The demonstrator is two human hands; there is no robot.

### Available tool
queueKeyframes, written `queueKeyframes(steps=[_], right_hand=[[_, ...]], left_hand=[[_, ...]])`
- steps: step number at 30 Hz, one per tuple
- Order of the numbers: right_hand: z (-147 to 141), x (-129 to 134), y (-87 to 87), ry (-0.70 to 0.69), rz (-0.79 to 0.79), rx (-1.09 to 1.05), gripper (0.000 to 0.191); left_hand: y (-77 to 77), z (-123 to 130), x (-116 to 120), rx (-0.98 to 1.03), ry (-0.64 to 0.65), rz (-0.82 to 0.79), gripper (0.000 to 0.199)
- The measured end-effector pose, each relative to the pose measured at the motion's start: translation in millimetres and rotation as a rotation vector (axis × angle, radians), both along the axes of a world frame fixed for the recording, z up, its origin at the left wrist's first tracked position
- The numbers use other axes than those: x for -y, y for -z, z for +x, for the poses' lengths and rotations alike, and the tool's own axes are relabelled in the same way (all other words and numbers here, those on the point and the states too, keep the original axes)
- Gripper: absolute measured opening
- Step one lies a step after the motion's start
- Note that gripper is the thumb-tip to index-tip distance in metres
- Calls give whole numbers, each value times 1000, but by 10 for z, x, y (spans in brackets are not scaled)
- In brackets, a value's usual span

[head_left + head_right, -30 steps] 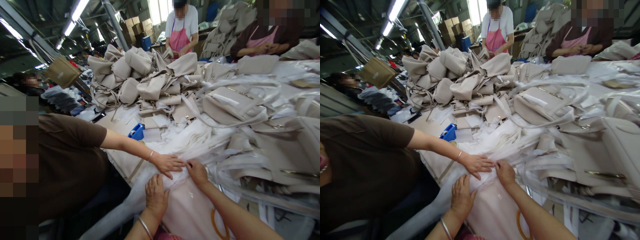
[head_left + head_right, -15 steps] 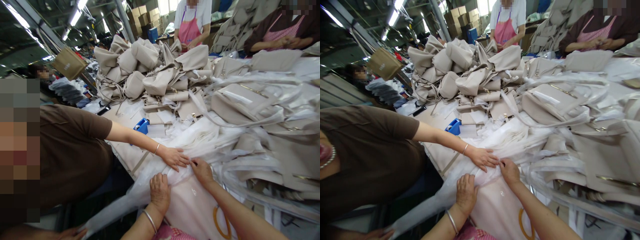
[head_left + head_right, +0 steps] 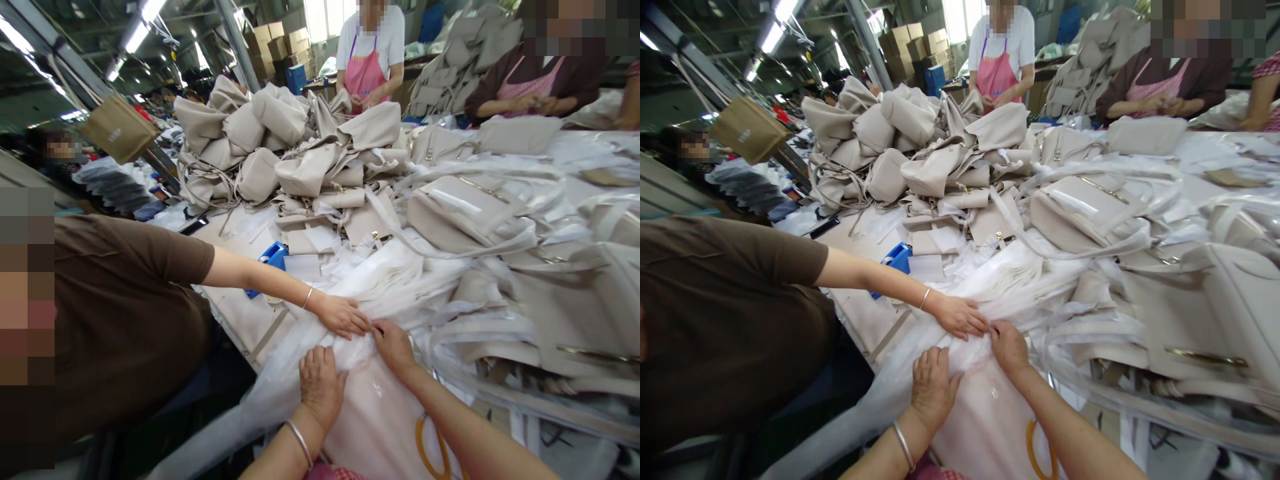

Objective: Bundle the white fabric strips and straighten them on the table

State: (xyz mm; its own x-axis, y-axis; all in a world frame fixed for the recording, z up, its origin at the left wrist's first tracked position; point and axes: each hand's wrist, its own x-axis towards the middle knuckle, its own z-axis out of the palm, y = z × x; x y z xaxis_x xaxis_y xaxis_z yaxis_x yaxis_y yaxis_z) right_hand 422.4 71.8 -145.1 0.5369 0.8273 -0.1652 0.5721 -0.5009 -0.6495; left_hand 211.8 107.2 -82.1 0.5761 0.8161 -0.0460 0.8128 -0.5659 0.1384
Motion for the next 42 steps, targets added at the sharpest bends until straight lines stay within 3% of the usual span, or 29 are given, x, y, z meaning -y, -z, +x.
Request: queueKeyframes(steps=[5,13,22,26,34,42], right_hand=[[4,-11,-1,-2,-7,6,28],[-46,-20,19,42,-1,31,27],[-107,11,28,63,62,61,23],[-113,28,61,68,116,55,21],[-97,91,93,67,237,1,21],[-100,133,109,84,328,-39,18]], left_hand=[[-32,200,-129,15,1,2,46],[57,399,-259,-21,-4,-19,55],[-17,781,-361,-23,2,-116,58],[-21,835,-401,-49,9,-189,51],[-27,913,-477,-74,-2,-415,58],[-50,1021,-454,-124,64,-429,44]])
